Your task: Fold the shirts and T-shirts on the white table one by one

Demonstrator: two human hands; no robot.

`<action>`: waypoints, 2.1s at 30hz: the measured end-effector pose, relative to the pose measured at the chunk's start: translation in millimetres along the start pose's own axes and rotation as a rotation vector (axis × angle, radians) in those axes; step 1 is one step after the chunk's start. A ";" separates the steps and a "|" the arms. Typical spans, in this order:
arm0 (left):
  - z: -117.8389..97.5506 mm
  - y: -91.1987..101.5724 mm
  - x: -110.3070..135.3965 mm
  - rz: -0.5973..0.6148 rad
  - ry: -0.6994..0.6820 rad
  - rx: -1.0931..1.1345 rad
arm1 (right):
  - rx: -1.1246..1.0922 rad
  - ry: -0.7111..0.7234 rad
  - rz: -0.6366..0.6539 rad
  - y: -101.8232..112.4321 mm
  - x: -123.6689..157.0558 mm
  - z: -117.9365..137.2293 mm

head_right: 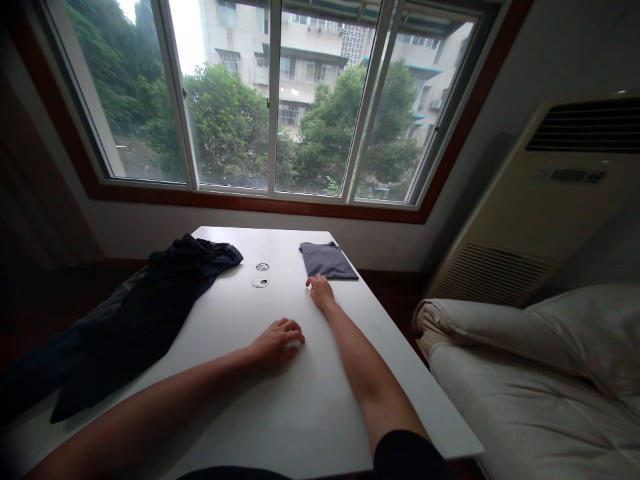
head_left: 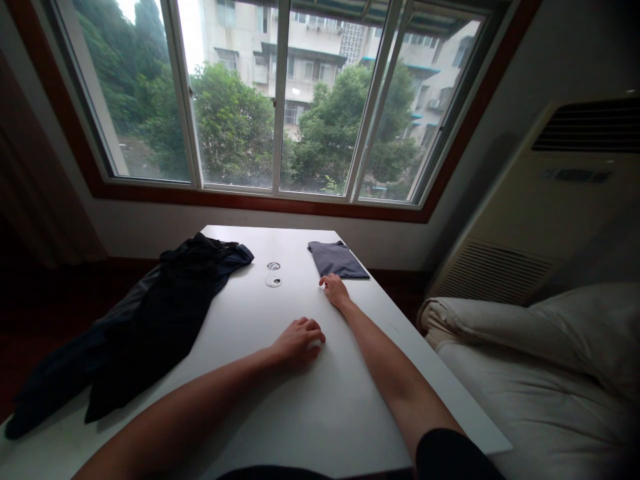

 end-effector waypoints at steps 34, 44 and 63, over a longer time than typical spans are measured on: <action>1.3 -1.3 -1.0 -0.003 -0.003 0.010 | 0.019 0.056 0.022 -3.2 0.6 -0.6; -0.1 -0.4 -1.2 0.006 0.007 0.015 | 0.040 0.046 0.030 0.4 2.5 4.0; -1.0 1.6 -0.6 0.009 0.006 0.003 | 0.015 0.015 0.027 1.8 2.3 6.2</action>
Point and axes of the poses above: each hand's wrist, its own x-axis away from the middle knuckle, its own y-axis out of the back of the hand, z = x × y, the point moved 1 cm from there along -x, towards the middle knuckle, and after that the axes turned 5 degrees about y, right-handed, at the moved point
